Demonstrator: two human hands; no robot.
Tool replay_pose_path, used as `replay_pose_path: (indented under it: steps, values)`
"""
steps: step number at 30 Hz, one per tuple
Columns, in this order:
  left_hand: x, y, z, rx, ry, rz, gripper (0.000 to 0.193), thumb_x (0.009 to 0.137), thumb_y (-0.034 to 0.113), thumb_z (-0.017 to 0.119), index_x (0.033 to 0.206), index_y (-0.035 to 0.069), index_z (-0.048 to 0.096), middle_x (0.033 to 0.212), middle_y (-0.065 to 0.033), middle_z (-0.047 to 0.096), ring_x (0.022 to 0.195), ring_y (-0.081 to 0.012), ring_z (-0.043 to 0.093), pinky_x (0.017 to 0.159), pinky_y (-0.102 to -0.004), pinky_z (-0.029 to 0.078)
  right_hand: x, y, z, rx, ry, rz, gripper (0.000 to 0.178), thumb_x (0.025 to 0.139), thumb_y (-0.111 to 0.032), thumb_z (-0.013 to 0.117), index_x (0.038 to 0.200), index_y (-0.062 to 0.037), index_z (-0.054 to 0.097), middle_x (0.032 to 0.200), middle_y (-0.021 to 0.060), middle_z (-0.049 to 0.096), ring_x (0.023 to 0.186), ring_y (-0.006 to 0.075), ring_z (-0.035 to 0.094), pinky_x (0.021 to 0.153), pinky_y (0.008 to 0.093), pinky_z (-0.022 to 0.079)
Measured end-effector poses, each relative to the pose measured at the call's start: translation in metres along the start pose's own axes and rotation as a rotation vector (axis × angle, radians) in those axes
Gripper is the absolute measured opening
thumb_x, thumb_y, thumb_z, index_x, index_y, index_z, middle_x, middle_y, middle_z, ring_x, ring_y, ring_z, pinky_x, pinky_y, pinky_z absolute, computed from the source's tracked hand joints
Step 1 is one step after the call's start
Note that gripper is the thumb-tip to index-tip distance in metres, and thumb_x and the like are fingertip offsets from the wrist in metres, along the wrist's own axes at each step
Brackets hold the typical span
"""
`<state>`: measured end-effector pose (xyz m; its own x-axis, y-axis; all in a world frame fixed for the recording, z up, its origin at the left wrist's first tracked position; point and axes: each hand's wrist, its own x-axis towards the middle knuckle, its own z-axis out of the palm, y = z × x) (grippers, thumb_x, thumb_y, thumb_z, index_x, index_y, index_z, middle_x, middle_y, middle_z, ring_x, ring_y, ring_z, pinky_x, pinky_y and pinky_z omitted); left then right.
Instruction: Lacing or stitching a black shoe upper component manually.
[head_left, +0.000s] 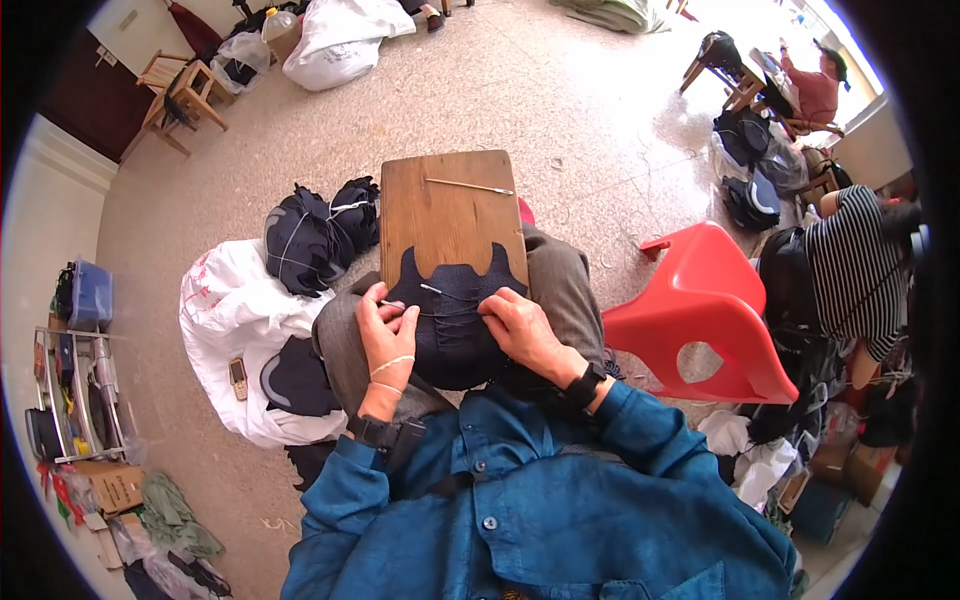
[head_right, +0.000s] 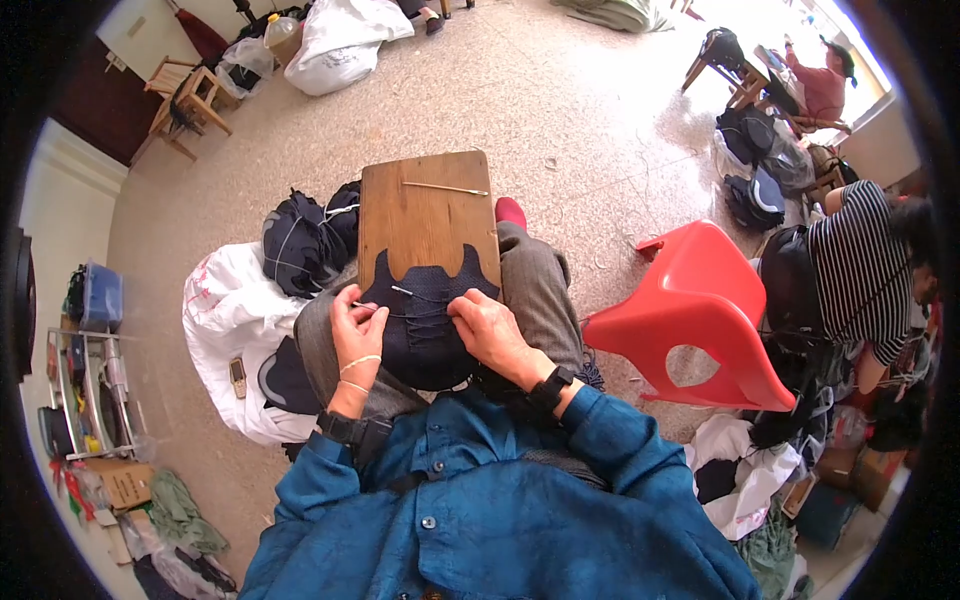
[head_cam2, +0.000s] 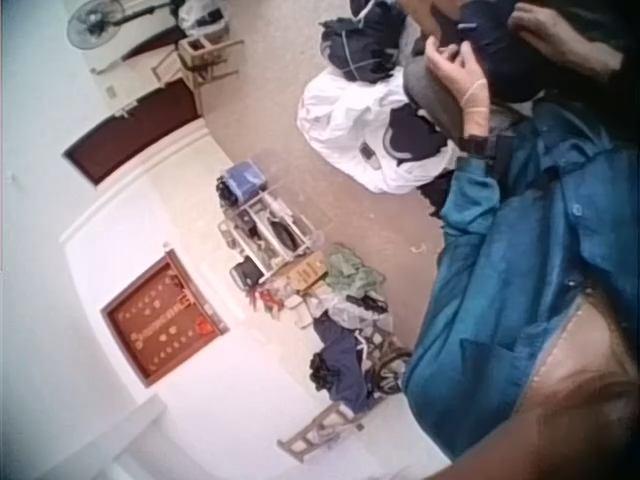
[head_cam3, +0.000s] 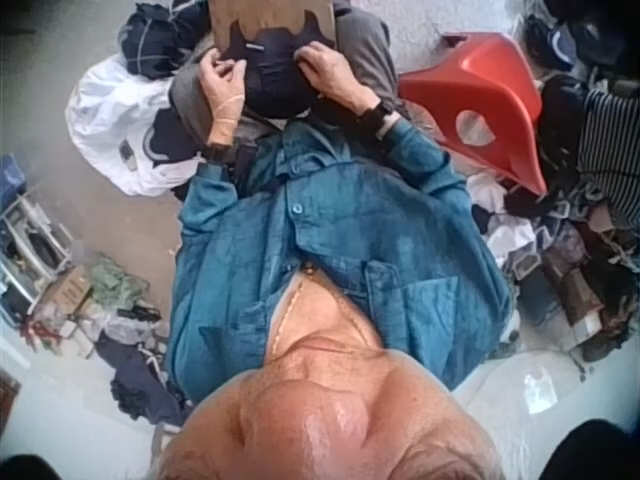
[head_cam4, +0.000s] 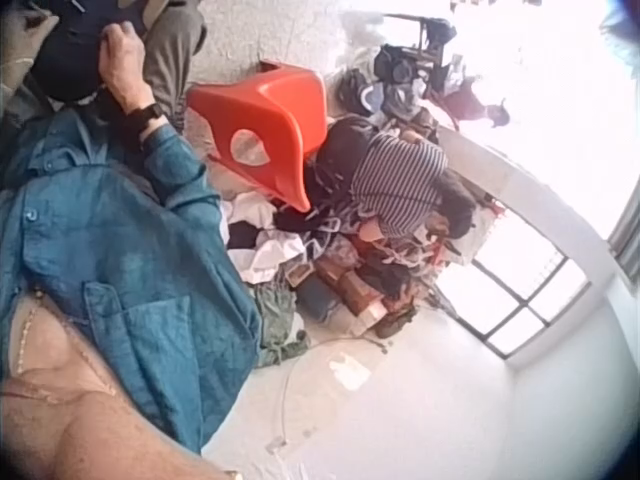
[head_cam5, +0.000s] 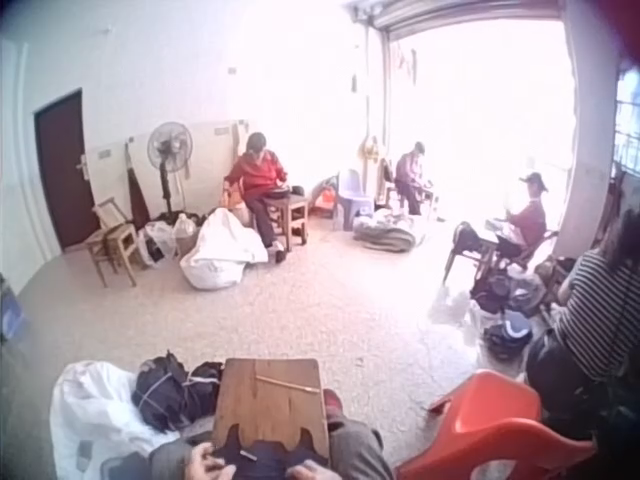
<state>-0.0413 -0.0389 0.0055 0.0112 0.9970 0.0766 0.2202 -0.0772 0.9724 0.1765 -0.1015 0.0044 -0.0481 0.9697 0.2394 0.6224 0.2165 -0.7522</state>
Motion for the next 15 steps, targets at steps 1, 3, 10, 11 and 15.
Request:
replay_pose_path:
  steps: [1, 3, 10, 11, 15]
  values:
    - [-0.006, 0.006, 0.000, 0.091, 0.053, 0.120, 0.041, 0.086, 0.002, 0.073, 0.122, 0.001, 0.054, 0.127, -0.0111, 0.048, 0.103, -0.0204, 0.058, 0.085, -0.0298, 0.054, -0.001, 0.001, 0.000, -0.001, 0.000, 0.003, 0.011, 0.088, -0.004, 0.063, 0.099, -0.0024, 0.064, 0.093, 0.0148, 0.063, 0.088, 0.0361, 0.066, 0.075, 0.0427, 0.054]
    - [-0.012, 0.017, -0.005, 0.236, 0.052, 0.256, 0.037, 0.084, 0.001, 0.073, 0.117, 0.001, 0.056, 0.121, -0.0123, 0.050, 0.103, -0.0243, 0.058, 0.086, -0.0342, 0.052, 0.000, -0.001, 0.001, -0.100, 0.006, -0.077, 0.012, 0.089, -0.006, 0.065, 0.100, -0.0032, 0.062, 0.093, 0.0141, 0.060, 0.085, 0.0350, 0.066, 0.071, 0.0432, 0.054]
    - [-0.026, 0.015, -0.009, 0.404, -0.083, 0.449, 0.015, 0.080, -0.001, 0.073, 0.092, 0.003, 0.064, 0.104, -0.0140, 0.057, 0.101, -0.0307, 0.058, 0.089, -0.0396, 0.048, 0.007, -0.012, 0.001, -0.352, -0.171, -0.151, 0.007, 0.086, -0.006, 0.059, 0.091, -0.0031, 0.056, 0.092, 0.0150, 0.054, 0.084, 0.0335, 0.065, 0.068, 0.0436, 0.056]
    - [-0.024, 0.016, -0.010, 0.433, -0.030, 0.484, 0.015, 0.081, 0.000, 0.073, 0.093, 0.003, 0.065, 0.106, -0.0132, 0.057, 0.101, -0.0297, 0.058, 0.089, -0.0384, 0.048, 0.009, -0.013, 0.001, -0.384, -0.206, -0.176, 0.008, 0.085, -0.006, 0.059, 0.091, -0.0021, 0.057, 0.091, 0.0153, 0.054, 0.082, 0.0329, 0.066, 0.068, 0.0432, 0.056]
    - [-0.019, 0.015, -0.015, 0.381, -0.014, 0.415, 0.016, 0.083, 0.001, 0.072, 0.097, 0.002, 0.064, 0.110, -0.0140, 0.058, 0.105, -0.0307, 0.058, 0.092, -0.0391, 0.047, 0.012, -0.015, 0.000, -0.470, -0.270, -0.226, 0.009, 0.084, -0.006, 0.059, 0.090, 0.0003, 0.056, 0.091, 0.0158, 0.054, 0.078, 0.0311, 0.067, 0.065, 0.0419, 0.057]
